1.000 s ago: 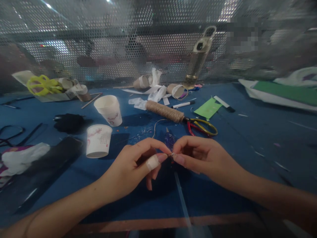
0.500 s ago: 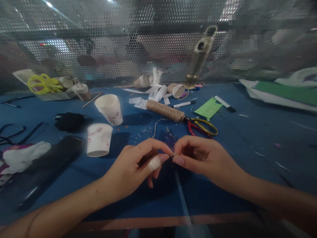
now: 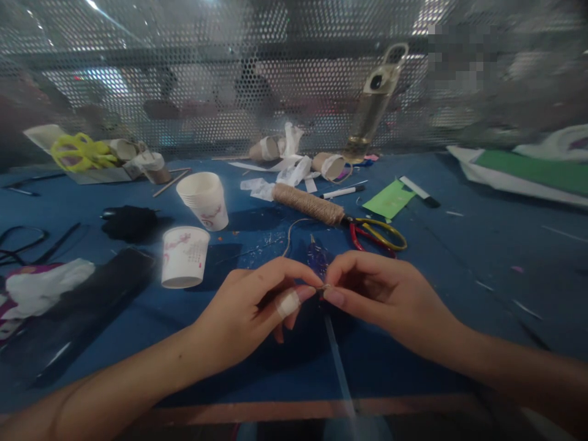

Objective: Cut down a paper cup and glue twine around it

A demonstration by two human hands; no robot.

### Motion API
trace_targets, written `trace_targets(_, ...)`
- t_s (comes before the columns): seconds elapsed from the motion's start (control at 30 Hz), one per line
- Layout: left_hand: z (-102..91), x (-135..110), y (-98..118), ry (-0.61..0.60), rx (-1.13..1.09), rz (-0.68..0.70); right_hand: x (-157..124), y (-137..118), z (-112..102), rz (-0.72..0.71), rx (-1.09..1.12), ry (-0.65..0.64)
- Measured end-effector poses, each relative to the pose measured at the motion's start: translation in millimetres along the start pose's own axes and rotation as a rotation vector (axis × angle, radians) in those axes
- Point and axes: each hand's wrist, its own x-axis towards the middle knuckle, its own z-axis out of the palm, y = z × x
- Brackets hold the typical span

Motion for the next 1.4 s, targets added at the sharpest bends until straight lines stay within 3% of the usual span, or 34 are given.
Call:
trace_targets(0.23, 0.1, -0.5, -1.7, 0.008, 0.01, 0.036, -1.0, 0.8, -0.6, -0.027, -0.106, 0.025)
trace_targets(0.47, 0.0, -0.2, 0.6, -0.021, -0.023, 0.006, -2.5, -3.0, 0.5, -0.257, -0.327, 0.122)
trace_targets(0.83, 0.3, -2.0, 2.0, -0.035, -0.078, -0.017, -1.7, -4.4, -2.8, -0.379, -0.533, 0.152)
trace_targets(1.27, -0.7, -0.1, 1.5, -0.034, -0.079, -0.022, -3.6, -7.9, -2.7, -0.357, -0.499, 0.134)
trace_targets(1.4, -1.4, -0.7, 1.9, -0.035, -0.072, -0.011, -3.6, -7.7, -1.6, -0.257, -0.376, 0.104)
